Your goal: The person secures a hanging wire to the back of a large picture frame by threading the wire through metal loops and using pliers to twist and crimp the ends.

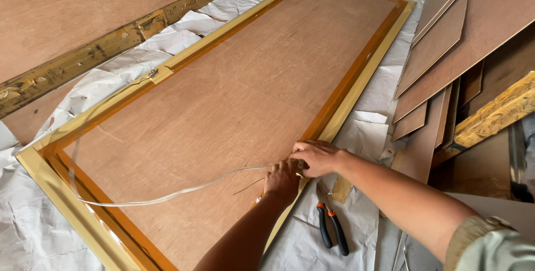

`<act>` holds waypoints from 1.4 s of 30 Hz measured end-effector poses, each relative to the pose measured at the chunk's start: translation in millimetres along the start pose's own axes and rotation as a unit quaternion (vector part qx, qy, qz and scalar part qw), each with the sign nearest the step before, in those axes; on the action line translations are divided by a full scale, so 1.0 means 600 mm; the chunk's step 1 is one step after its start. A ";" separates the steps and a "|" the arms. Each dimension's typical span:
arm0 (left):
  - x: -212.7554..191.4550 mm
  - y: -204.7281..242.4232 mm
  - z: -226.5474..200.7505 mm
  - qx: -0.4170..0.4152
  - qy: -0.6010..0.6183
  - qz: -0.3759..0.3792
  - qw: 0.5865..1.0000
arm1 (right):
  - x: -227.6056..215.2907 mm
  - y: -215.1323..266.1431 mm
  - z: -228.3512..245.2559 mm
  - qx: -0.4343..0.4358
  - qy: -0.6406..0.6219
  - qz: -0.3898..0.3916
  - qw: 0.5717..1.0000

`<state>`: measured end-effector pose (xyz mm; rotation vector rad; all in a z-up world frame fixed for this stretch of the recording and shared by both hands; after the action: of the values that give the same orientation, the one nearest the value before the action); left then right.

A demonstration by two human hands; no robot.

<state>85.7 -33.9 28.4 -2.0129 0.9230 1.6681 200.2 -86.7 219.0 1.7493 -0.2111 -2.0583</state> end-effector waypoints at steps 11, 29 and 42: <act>-0.025 -0.011 0.007 0.012 -0.015 -0.051 0.999 | 0.033 -0.017 -0.042 0.159 -0.006 0.006 0.987; -0.065 0.031 0.089 -0.067 0.101 -0.041 0.992 | 0.029 -0.019 0.003 0.137 0.067 0.056 0.987; -0.060 0.021 0.096 -0.050 0.142 0.028 0.988 | 0.089 -0.143 -0.113 -0.169 0.160 -0.044 0.972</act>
<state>32.3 3.6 51.4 -2.3586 1.0138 1.5068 241.1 -21.2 124.9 1.8598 0.3013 -1.7092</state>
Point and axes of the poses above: each hand's wrist, its own y-axis away from the middle knuckle, its own x-axis out of the palm, z = x × y, the point moved 2 cm from there along -y, towards the middle knuckle, and after that the axes turned 9 degrees about -x, right-handed, at the moved point
